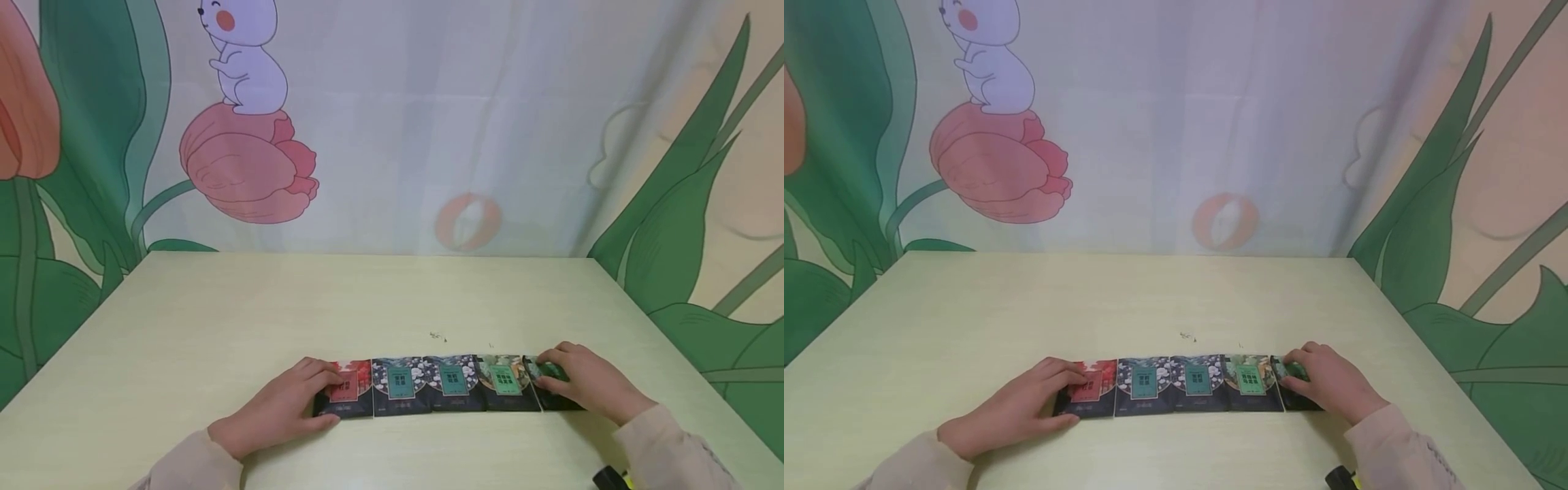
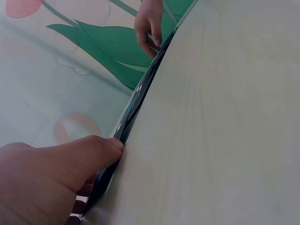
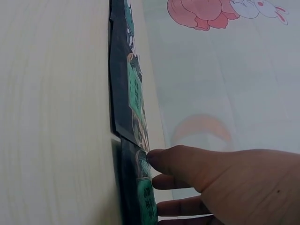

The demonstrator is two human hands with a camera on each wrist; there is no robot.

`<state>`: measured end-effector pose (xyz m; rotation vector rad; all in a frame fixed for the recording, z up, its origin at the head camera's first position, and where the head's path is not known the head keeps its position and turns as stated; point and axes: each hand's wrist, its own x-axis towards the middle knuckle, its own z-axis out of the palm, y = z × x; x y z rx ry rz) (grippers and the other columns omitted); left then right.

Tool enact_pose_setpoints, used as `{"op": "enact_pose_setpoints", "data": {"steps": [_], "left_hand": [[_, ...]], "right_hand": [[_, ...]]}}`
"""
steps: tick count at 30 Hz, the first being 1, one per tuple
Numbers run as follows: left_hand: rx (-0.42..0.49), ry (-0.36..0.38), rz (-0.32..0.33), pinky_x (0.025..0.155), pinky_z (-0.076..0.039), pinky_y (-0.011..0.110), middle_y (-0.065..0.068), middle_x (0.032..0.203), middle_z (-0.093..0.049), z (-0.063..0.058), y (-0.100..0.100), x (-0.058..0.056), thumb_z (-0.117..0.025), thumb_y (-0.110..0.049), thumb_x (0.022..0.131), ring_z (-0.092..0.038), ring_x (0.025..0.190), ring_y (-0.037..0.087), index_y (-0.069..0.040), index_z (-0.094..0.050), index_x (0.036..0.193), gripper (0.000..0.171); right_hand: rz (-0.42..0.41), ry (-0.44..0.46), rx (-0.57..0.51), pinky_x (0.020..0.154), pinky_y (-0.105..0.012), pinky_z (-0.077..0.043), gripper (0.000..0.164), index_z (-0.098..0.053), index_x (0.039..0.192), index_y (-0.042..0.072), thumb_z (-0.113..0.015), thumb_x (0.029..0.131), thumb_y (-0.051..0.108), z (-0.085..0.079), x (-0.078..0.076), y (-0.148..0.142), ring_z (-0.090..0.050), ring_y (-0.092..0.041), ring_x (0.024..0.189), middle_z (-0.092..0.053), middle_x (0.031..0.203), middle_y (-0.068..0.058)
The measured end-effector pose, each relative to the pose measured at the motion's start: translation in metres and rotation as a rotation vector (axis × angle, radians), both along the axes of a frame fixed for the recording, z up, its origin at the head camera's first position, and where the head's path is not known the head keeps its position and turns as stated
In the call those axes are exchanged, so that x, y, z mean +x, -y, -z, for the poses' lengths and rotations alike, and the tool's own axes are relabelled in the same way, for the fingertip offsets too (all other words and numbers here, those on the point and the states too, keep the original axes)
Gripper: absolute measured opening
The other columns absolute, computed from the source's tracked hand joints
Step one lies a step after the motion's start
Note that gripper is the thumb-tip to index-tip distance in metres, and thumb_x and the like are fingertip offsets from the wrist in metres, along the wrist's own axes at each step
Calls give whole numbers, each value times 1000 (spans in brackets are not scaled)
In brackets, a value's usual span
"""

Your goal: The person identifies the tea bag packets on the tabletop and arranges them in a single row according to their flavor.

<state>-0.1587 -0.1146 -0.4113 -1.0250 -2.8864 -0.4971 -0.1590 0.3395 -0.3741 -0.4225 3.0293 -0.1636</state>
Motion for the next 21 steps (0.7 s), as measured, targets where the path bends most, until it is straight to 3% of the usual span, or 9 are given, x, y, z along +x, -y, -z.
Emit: {"op": "enact_pose_setpoints", "data": {"steps": [21], "left_hand": [[-49,-29,22,101,-48,40,3,129,-58,1,4,-1,-71,-43,83,-53,120,20,-12,-60,127,54]], "right_hand": [[-13,-24,-54,81,-46,-54,36,-67,112,7,-68,87,33,-3,-2,6,-64,-27,92,-65,108,-11]]}}
